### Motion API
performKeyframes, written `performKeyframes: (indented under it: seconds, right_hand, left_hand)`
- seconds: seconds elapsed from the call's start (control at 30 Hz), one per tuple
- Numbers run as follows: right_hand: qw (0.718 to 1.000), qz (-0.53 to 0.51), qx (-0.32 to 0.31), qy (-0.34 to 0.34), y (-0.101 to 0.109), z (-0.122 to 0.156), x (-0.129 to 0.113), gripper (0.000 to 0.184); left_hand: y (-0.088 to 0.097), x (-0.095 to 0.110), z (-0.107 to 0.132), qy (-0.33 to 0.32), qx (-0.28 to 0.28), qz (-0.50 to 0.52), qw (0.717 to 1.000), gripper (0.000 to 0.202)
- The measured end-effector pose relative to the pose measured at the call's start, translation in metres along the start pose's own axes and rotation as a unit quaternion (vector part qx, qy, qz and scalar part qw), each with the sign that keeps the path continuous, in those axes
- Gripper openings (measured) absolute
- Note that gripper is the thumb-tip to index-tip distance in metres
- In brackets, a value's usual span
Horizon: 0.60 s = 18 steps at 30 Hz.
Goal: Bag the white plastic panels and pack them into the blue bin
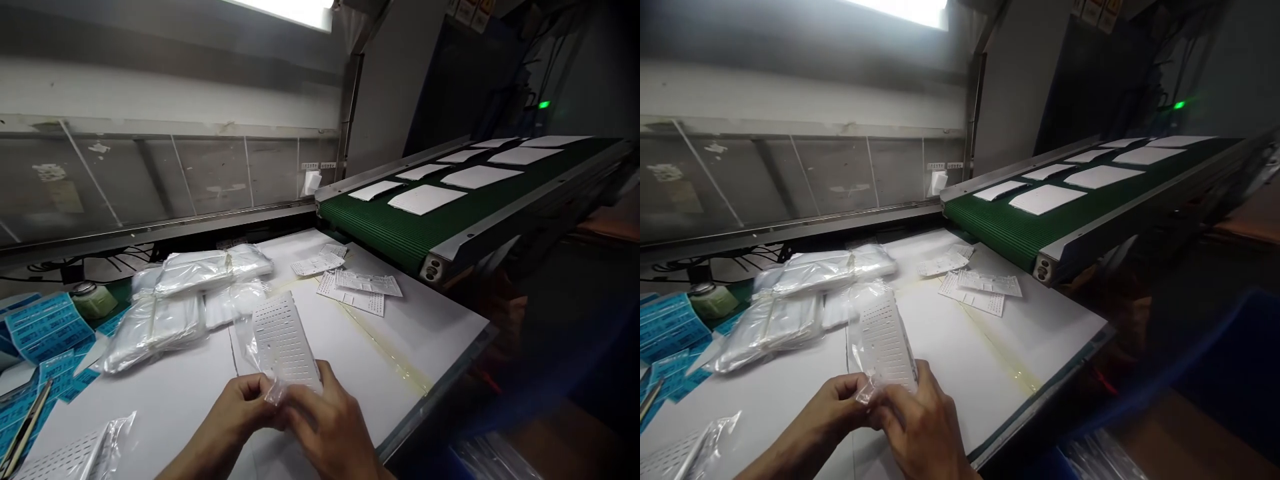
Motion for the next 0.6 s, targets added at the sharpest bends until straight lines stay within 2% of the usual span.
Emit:
performKeyframes:
  seconds: [0.07, 0.17, 0.3, 0.37, 0.4, 0.43, 0.5, 0.6]
  right_hand:
    - [1.000, -0.017, -0.004, 0.013, -0.003, -0.001, -0.002, 0.018]
    - [0.999, -0.044, 0.009, -0.024, -0.001, -0.001, 0.004, 0.023]
    - [0.991, -0.048, 0.028, -0.121, 0.007, 0.000, 0.019, 0.023]
    - [0.989, -0.035, 0.040, -0.136, 0.013, -0.002, 0.023, 0.023]
    - [0.989, -0.031, 0.042, -0.138, 0.016, -0.003, 0.025, 0.023]
    - [0.989, -0.036, 0.043, -0.140, 0.020, -0.004, 0.027, 0.022]
    - [0.981, -0.084, 0.070, -0.160, 0.034, 0.000, 0.034, 0.023]
    - [0.938, -0.226, 0.156, -0.209, 0.061, 0.025, 0.052, 0.032]
  left_hand:
    - [0.003, -0.001, 0.004, 0.012, -0.001, 0.012, 1.000, 0.022]
    - [0.008, -0.001, 0.011, 0.012, -0.010, 0.026, 1.000, 0.018]
    - [0.007, 0.001, 0.019, 0.015, -0.027, 0.168, 0.985, 0.016]
    - [0.003, 0.005, 0.020, 0.013, -0.058, 0.225, 0.973, 0.017]
    - [0.002, 0.007, 0.019, 0.010, -0.075, 0.219, 0.973, 0.016]
    - [0.002, 0.007, 0.017, 0.008, -0.082, 0.184, 0.979, 0.015]
    - [0.010, 0.008, 0.010, -0.005, -0.058, 0.035, 0.998, 0.017]
    - [0.026, 0.012, -0.002, -0.030, 0.018, -0.189, 0.981, 0.013]
Point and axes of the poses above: each hand's wrist, its own z-axis away from the middle knuckle, its own y-axis out of the back of the hand, x = y × z, the point moved 7 cm from there along -z, towards the middle knuckle, and after that the axes turned 1 degree about -y, right-handed, at the moved point
